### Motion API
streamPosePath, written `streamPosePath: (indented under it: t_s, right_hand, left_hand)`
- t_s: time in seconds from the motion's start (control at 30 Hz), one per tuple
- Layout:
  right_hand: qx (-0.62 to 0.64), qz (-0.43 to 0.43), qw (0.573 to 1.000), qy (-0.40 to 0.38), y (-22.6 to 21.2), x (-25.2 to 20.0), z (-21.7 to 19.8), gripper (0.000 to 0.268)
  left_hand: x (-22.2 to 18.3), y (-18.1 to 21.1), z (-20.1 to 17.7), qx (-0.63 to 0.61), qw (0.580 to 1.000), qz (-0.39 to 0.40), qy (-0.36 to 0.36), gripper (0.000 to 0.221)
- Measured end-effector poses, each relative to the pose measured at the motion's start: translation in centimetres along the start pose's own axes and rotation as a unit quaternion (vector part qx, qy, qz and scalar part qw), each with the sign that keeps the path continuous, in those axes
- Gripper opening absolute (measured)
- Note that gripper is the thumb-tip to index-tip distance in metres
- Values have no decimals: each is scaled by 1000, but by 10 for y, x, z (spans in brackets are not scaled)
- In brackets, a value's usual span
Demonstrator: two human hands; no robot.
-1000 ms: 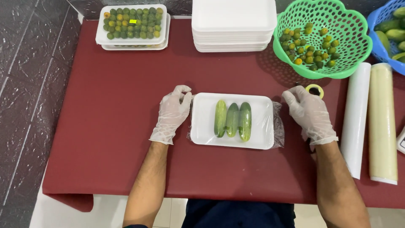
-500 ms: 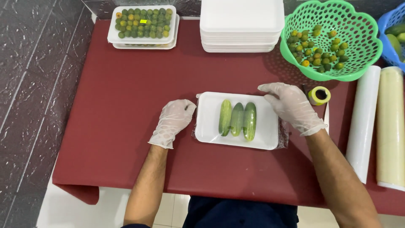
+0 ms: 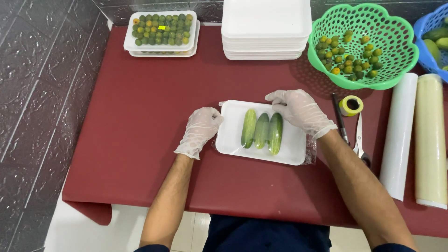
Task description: Wrapping a tray of cucumbers with plastic wrap and applying a yellow tape label.
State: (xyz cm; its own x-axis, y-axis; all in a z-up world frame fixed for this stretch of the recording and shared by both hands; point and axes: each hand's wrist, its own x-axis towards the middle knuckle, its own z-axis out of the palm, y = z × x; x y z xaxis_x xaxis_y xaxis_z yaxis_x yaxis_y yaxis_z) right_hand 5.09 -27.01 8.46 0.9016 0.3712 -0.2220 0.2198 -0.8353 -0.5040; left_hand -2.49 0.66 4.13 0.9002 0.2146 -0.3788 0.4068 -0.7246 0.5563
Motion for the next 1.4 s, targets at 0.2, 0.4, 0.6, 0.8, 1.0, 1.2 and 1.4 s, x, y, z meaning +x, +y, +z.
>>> streamPosePath:
  t_s: [0.2,0.4,0.6,0.8,1.0,1.2,1.4]
  right_hand:
    - [14,26,1000,-10,-1,-9,-12,37]
    - [51,84,995,-10,-1,-22,-18,38]
    - [57,95,994,-1,1,-38,-26,37]
    - [51,75,996,16,17,-43,-24,36]
    - [73,63,994,45,23,-53,-23,38]
    - [91,56,993,57,25,-64,-23,39]
    - [124,108,986,37,11,-74,-30,37]
  left_hand:
    - [6,20,-5,-7,1000,5,10,24]
    - [22,34,-4,-1,1000,29,11,23]
    - [21,67,-14,2,999,47,9,22]
    - [33,85,-8,10,997,77,13,21]
    - [55,93,7,24,993,118,13,18]
    - [56,106,11,21,991,134,13,17]
    - [63,113,19,34,987,160,8,17]
